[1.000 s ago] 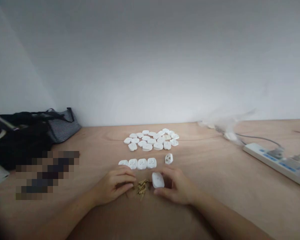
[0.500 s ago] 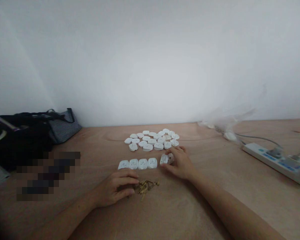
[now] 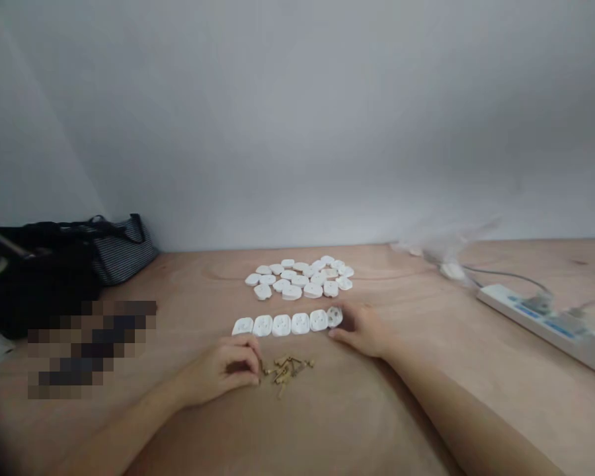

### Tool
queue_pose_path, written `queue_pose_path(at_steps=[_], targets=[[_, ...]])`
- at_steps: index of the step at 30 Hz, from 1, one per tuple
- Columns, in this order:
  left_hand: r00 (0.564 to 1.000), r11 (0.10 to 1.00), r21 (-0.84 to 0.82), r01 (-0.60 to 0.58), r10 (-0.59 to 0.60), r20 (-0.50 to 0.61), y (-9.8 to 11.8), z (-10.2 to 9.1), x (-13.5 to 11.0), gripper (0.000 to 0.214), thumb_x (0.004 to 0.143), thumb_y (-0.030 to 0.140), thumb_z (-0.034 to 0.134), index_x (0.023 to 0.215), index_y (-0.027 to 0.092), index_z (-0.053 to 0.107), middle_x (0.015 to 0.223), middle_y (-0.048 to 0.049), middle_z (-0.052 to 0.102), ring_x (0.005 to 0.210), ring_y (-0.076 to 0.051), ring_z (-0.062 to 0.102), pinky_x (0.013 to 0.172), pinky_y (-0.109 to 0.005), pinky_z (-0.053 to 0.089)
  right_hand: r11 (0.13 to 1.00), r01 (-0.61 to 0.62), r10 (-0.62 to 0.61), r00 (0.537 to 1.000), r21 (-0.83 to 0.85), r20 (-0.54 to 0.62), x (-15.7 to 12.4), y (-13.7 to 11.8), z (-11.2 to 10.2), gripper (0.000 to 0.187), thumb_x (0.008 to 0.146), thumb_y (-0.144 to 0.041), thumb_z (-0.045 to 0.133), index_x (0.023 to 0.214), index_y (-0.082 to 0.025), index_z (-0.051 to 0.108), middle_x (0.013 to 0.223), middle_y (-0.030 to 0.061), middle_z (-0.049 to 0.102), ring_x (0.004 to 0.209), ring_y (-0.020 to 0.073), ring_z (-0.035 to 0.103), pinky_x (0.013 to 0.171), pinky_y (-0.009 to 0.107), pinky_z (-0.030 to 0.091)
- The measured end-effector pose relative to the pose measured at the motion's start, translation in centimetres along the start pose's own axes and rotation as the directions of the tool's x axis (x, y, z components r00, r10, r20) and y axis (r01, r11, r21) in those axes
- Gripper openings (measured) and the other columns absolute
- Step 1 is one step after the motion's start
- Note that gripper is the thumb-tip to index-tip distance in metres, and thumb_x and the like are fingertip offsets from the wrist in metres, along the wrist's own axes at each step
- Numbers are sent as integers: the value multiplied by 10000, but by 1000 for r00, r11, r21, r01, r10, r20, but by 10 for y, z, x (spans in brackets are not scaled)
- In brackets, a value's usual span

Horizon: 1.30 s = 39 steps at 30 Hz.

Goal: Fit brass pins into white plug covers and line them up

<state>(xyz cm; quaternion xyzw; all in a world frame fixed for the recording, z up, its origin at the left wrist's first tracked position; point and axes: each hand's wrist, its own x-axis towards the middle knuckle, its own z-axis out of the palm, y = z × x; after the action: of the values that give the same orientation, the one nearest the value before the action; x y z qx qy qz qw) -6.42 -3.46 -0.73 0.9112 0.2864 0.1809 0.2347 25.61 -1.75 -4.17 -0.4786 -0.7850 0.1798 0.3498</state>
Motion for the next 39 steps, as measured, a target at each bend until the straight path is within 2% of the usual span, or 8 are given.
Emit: queue_pose_path(at_steps=[7,12,15,20,24,28,33,39], targets=[[990,998,39,-57,61,-126,5,10,4,61,805,237,632,795,179,647,865,-36,593,804,-161,573,733,-277,469,986,-89,105,988,142,-115,-9,10,6,460,727,-305,661,1141,-185,499,1077,91,624,976,244,610,857,437,494],[989,986,103,-133,138,-52,14,13,5,346,786,341,670,1109,226,624,1185,-100,585,1110,-266,516,957,-425,401,955,-121,180,962,269,-207,-14,8,4,409,744,-266,603,1099,-189,415,939,70,627,834,207,644,701,366,549],[987,979,122,-162,160,29,17,17,5,516,780,434,658,1249,253,537,1341,-103,497,1242,-302,424,1037,-488,315,941,-94,152,976,326,-157,-20,-8,4,382,699,-217,631,1033,-202,446,881,34,628,773,184,639,660,322,544],[979,976,104,-192,184,89,25,22,9,557,801,460,624,1300,252,485,1319,-91,532,1261,-287,420,1064,-490,283,949,-75,53,995,307,80,-32,-37,7,440,666,-161,657,1089,-202,546,961,49,637,891,216,617,758,346,525],[980,973,129,-193,184,80,24,22,9,559,802,455,624,1301,244,486,1304,-95,545,1253,-296,424,1079,-500,251,961,52,-81,992,272,98,-33,-46,8,529,701,-224,678,1210,-219,536,1165,80,559,1022,237,565,836,353,492],[986,974,155,-164,163,25,14,16,4,570,770,469,653,1274,245,510,1313,-104,523,1222,-299,443,1039,-472,325,952,29,-71,989,304,126,-33,-47,11,684,668,-223,714,1288,-226,427,1049,49,598,882,186,590,760,311,509],[999,985,168,-49,51,-7,8,-1,-3,544,696,442,728,1175,228,585,1160,-104,568,1045,-270,544,898,-386,449,970,-28,-1,993,241,117,-34,-46,14,452,619,-209,751,1037,-199,581,894,22,640,776,181,597,667,292,507],[998,989,134,58,-62,22,10,-7,-3,442,653,416,765,1034,230,639,980,-36,576,878,-212,562,762,-300,467,974,115,-151,971,193,184,-29,-59,7,519,673,-297,730,1172,-246,594,1054,34,657,907,237,622,779,345,499]])
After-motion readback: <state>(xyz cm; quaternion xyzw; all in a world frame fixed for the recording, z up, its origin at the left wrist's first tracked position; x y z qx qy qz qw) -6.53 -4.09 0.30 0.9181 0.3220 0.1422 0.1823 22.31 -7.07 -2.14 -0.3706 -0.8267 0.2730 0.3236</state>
